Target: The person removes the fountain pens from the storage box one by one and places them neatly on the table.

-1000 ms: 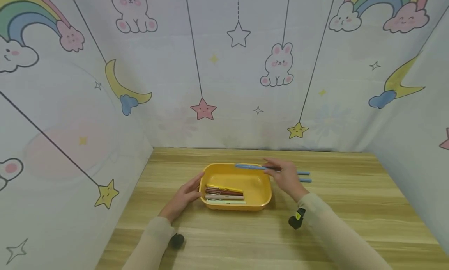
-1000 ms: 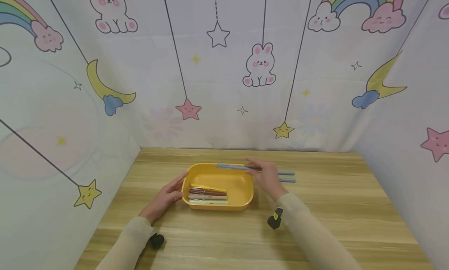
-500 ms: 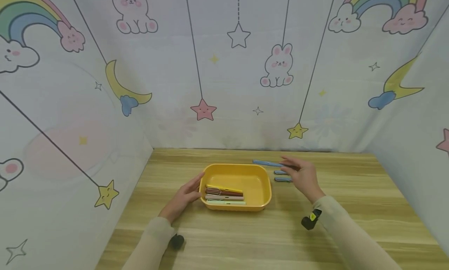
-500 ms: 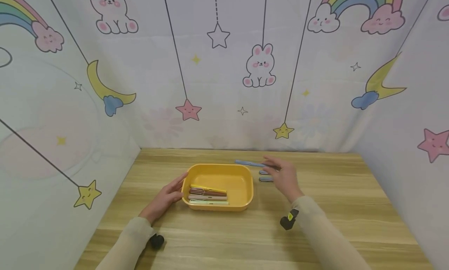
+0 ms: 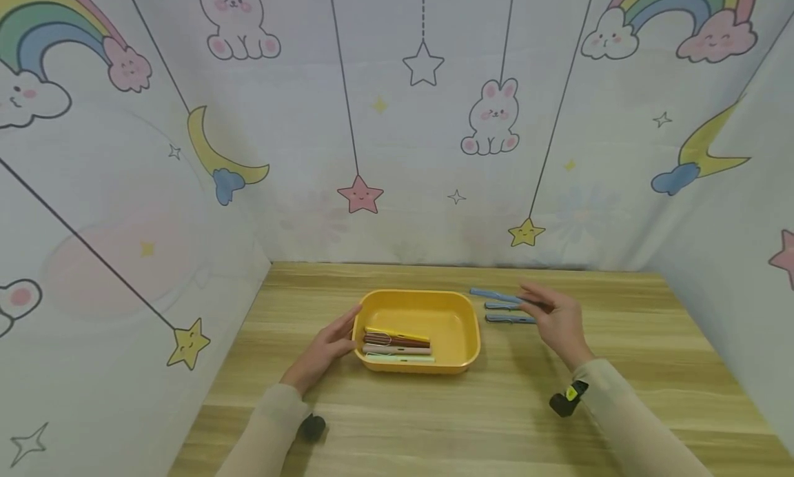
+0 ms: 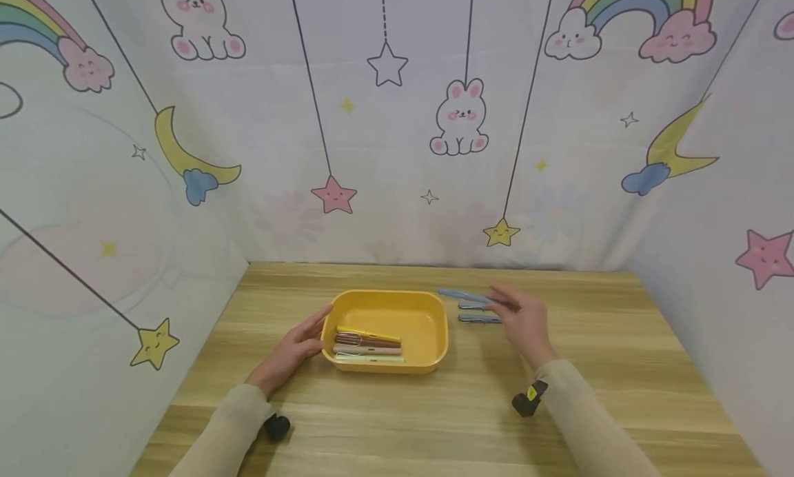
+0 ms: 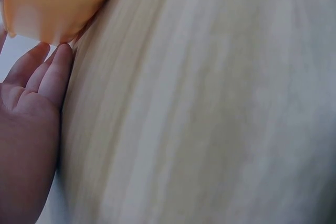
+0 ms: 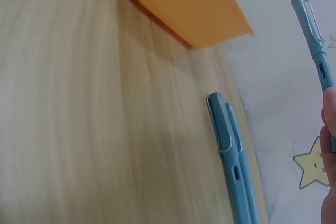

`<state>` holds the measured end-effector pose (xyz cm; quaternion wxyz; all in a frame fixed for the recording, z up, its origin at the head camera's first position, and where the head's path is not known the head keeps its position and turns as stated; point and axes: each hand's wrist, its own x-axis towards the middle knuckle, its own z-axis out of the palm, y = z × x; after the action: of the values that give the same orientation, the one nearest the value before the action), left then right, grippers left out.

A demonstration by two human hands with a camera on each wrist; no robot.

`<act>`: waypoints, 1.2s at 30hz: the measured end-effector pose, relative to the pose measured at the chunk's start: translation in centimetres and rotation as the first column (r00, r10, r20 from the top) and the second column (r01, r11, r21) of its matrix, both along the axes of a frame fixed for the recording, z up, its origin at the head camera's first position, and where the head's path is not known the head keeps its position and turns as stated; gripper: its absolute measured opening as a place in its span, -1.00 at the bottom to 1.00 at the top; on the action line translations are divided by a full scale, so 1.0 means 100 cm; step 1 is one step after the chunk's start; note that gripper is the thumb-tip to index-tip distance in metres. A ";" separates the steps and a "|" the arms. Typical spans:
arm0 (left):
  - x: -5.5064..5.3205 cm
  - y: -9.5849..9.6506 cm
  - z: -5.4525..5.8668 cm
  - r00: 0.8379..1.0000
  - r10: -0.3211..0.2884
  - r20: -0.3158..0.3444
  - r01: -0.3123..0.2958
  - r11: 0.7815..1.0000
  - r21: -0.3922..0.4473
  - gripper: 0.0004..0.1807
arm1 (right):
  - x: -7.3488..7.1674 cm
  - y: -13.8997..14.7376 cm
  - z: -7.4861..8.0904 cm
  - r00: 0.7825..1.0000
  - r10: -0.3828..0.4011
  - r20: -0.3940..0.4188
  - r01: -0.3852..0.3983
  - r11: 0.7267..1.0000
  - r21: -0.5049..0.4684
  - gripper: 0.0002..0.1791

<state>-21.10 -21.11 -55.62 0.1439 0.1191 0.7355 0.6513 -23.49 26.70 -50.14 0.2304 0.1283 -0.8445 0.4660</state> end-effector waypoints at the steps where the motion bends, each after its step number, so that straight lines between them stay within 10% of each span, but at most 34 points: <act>1: 0.000 0.000 0.000 1.000 -0.001 0.000 0.001 1.000 -0.001 -0.24 | 0.001 0.002 -0.002 1.000 -0.008 -0.004 0.008 1.000 -0.001 -0.52; 36: -0.001 0.000 -0.001 1.000 -0.005 -0.012 0.005 1.000 0.003 -0.23 | 0.012 0.040 -0.066 1.000 0.006 0.005 -0.007 0.989 0.151 -0.56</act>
<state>-21.18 -21.12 -55.73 0.1408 0.1249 0.7350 0.6514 -22.29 30.67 -56.73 0.2165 0.1471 -0.8774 0.4020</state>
